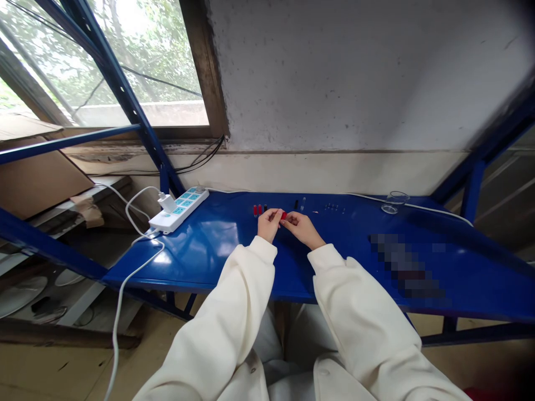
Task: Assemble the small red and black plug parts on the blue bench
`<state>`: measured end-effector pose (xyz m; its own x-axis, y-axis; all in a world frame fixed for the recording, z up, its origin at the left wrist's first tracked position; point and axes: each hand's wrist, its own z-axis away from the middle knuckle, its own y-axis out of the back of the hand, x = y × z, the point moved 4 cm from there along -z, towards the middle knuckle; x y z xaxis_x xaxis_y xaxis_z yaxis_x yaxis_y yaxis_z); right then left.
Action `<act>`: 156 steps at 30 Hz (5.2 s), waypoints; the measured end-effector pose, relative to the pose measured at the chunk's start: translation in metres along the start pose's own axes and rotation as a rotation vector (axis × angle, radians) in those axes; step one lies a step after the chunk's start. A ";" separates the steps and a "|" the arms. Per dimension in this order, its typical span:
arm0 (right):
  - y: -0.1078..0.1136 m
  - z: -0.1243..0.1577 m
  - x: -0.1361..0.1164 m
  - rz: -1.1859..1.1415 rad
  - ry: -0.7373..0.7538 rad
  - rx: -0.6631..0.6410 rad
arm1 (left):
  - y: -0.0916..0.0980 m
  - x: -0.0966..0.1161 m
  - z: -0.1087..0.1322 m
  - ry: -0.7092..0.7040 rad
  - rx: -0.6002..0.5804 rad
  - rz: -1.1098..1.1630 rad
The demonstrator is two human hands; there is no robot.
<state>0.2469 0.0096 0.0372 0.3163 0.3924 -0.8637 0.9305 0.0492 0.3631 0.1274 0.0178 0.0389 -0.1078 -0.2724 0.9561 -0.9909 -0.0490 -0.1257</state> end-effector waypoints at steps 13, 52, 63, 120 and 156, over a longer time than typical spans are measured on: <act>0.027 -0.010 0.016 0.285 -0.160 0.214 | 0.001 0.002 0.001 0.045 0.030 0.024; 0.046 -0.050 0.056 0.783 -0.355 0.107 | -0.003 -0.004 0.003 0.056 -0.050 -0.136; 0.060 -0.047 0.066 0.719 -0.430 0.065 | -0.002 -0.002 0.005 0.058 -0.071 -0.161; -0.052 -0.068 0.013 0.812 -0.171 -0.123 | 0.031 0.007 0.002 0.085 0.532 0.415; 0.028 0.005 -0.038 0.309 0.071 0.289 | -0.002 0.010 0.003 -0.009 -0.033 0.065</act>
<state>0.2617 -0.0086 0.0784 0.5845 0.4113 -0.6994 0.8105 -0.3359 0.4798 0.1284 0.0121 0.0484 -0.1713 -0.2826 0.9438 -0.9840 0.0007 -0.1784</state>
